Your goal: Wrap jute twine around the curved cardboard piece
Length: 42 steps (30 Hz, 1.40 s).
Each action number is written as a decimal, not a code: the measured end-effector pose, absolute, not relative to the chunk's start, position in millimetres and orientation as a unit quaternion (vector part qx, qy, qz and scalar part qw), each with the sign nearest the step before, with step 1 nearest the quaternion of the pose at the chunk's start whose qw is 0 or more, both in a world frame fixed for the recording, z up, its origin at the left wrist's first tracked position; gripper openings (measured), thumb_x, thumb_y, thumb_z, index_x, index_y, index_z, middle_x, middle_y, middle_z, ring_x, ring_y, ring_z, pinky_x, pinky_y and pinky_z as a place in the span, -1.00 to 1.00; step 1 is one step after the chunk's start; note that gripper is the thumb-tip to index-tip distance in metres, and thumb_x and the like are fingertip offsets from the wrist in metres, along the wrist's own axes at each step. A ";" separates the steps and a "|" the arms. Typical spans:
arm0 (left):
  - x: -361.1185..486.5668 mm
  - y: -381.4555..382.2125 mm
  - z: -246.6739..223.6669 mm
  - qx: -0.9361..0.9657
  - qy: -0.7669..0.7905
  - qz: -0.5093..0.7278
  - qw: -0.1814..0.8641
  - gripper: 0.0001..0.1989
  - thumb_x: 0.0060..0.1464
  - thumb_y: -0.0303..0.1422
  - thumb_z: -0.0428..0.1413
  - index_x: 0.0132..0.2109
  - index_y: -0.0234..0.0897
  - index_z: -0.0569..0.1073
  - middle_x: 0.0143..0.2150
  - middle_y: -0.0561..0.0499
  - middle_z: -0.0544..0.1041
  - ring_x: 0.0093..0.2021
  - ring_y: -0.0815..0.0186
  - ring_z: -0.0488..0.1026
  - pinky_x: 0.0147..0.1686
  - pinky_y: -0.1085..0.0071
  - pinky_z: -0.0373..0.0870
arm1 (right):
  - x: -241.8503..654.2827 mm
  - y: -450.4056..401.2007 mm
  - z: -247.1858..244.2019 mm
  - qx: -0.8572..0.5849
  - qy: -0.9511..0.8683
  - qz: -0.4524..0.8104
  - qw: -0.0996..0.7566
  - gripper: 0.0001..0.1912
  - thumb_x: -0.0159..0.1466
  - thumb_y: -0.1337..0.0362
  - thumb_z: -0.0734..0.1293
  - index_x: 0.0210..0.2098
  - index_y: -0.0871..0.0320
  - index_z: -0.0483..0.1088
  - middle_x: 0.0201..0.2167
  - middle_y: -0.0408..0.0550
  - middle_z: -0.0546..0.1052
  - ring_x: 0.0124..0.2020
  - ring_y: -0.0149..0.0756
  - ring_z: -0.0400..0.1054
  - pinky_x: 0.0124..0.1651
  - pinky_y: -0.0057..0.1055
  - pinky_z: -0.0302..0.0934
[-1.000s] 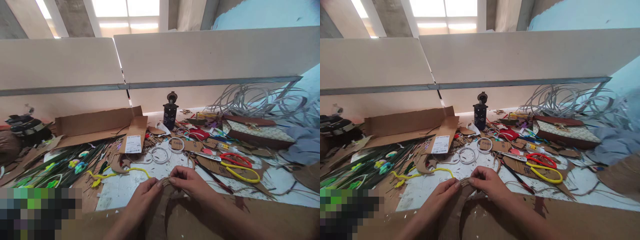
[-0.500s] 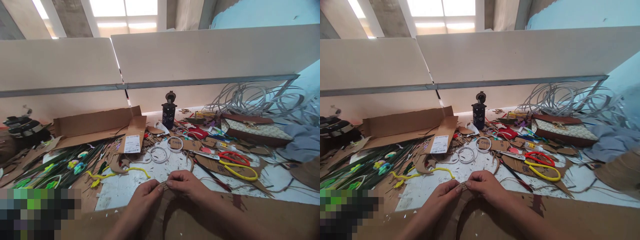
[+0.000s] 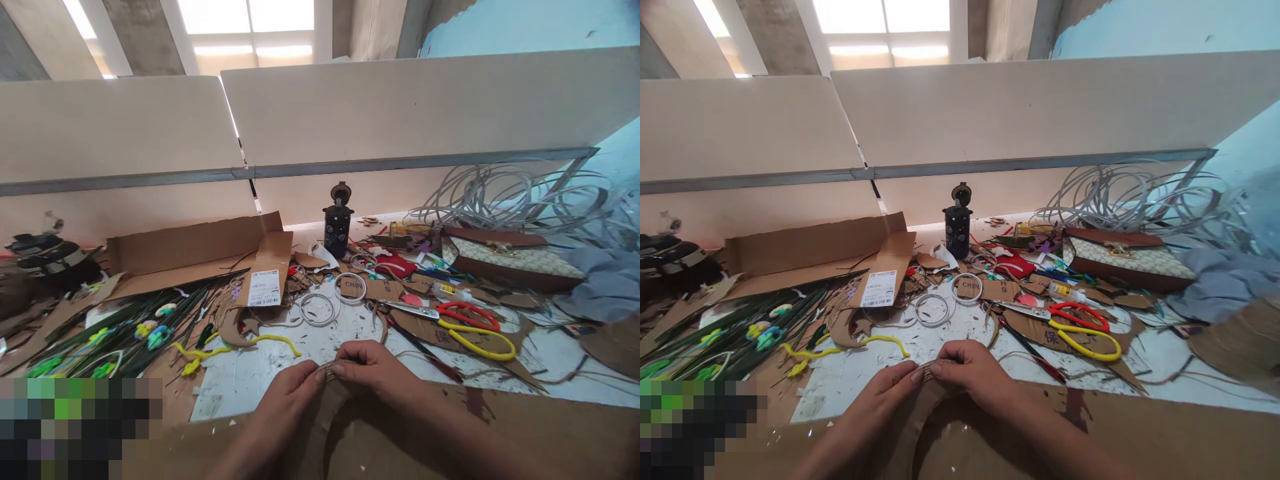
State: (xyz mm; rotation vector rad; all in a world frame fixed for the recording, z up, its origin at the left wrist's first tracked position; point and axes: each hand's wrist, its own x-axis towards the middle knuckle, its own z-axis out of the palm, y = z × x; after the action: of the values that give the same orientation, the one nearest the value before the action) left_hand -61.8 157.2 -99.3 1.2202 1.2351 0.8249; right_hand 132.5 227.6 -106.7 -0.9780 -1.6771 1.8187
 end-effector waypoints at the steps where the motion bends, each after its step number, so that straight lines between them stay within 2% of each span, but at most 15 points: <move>1: -61.7 157.5 -98.8 0.517 0.530 0.350 0.573 -0.53 0.15 0.08 0.09 -0.29 -0.28 0.49 -0.28 -0.03 0.50 -0.20 0.16 0.38 -0.17 0.32 0.31 | 132.6 228.2 -107.1 -0.360 -0.603 0.670 0.240 -0.49 0.05 -0.17 0.49 -0.45 0.19 0.44 -0.55 -0.19 0.33 -0.47 -0.38 0.14 -0.40 -0.42 -0.02; 8: -66.1 156.8 -96.9 0.509 0.535 0.376 0.560 -0.54 0.17 0.07 0.10 -0.23 -0.28 0.53 -0.18 -0.10 0.57 -0.11 0.08 0.43 -0.09 0.29 0.32 | 136.2 234.3 -107.8 -0.373 -0.577 0.674 0.271 -0.44 0.02 -0.22 0.51 -0.43 0.19 0.45 -0.53 -0.15 0.38 -0.46 -0.36 0.20 -0.41 -0.42 0.03; 14: -63.7 157.0 -100.9 0.537 0.528 0.348 0.558 -0.55 0.19 0.05 0.08 -0.23 -0.29 0.52 -0.21 -0.04 0.55 -0.12 0.11 0.42 -0.11 0.30 0.32 | 133.6 231.1 -108.8 -0.366 -0.573 0.692 0.245 -0.47 -0.03 -0.16 0.55 -0.46 0.22 0.46 -0.60 -0.21 0.32 -0.52 -0.43 0.10 -0.45 -0.45 -0.08; 22: -61.7 161.3 -102.8 0.494 0.526 0.375 0.582 -0.52 0.10 0.09 0.15 -0.25 -0.31 0.50 -0.32 0.00 0.47 -0.26 0.21 0.35 -0.27 0.37 0.26 | 133.9 230.1 -110.3 -0.371 -0.570 0.689 0.252 -0.50 0.00 -0.14 0.53 -0.45 0.19 0.45 -0.57 -0.18 0.37 -0.50 -0.38 0.18 -0.41 -0.42 -0.01; 29: -58.7 160.2 -100.4 0.511 0.551 0.368 0.549 -0.56 0.14 0.04 0.12 -0.29 -0.31 0.48 -0.35 0.03 0.42 -0.28 0.23 0.30 -0.27 0.36 0.23 | 131.9 228.1 -109.3 -0.366 -0.608 0.658 0.251 -0.55 0.05 -0.09 0.50 -0.47 0.20 0.45 -0.57 -0.19 0.36 -0.48 -0.38 0.16 -0.38 -0.42 -0.01; 36: -64.2 161.7 -106.2 0.470 0.545 0.392 0.573 -0.50 0.07 0.12 0.17 -0.31 -0.29 0.48 -0.36 0.00 0.47 -0.29 0.21 0.36 -0.30 0.37 0.25 | 134.9 231.7 -112.8 -0.371 -0.560 0.699 0.245 -0.45 0.05 -0.21 0.49 -0.44 0.19 0.39 -0.57 -0.22 0.31 -0.54 -0.42 0.10 -0.44 -0.43 -0.08; 42: -66.1 164.2 -112.3 0.469 0.544 0.394 0.573 -0.51 0.04 0.12 0.20 -0.34 -0.28 0.46 -0.42 0.07 0.42 -0.35 0.28 0.32 -0.35 0.42 0.19 | 135.0 231.9 -115.2 -0.360 -0.588 0.686 0.235 -0.48 0.09 -0.19 0.47 -0.47 0.18 0.39 -0.55 -0.21 0.28 -0.49 -0.39 0.10 -0.42 -0.42 -0.06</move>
State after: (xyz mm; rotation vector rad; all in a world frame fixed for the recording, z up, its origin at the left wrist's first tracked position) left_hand -66.1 164.2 -112.3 1.0992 1.2754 0.9234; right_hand 135.0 231.9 -115.2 -0.9875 -1.6124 1.8812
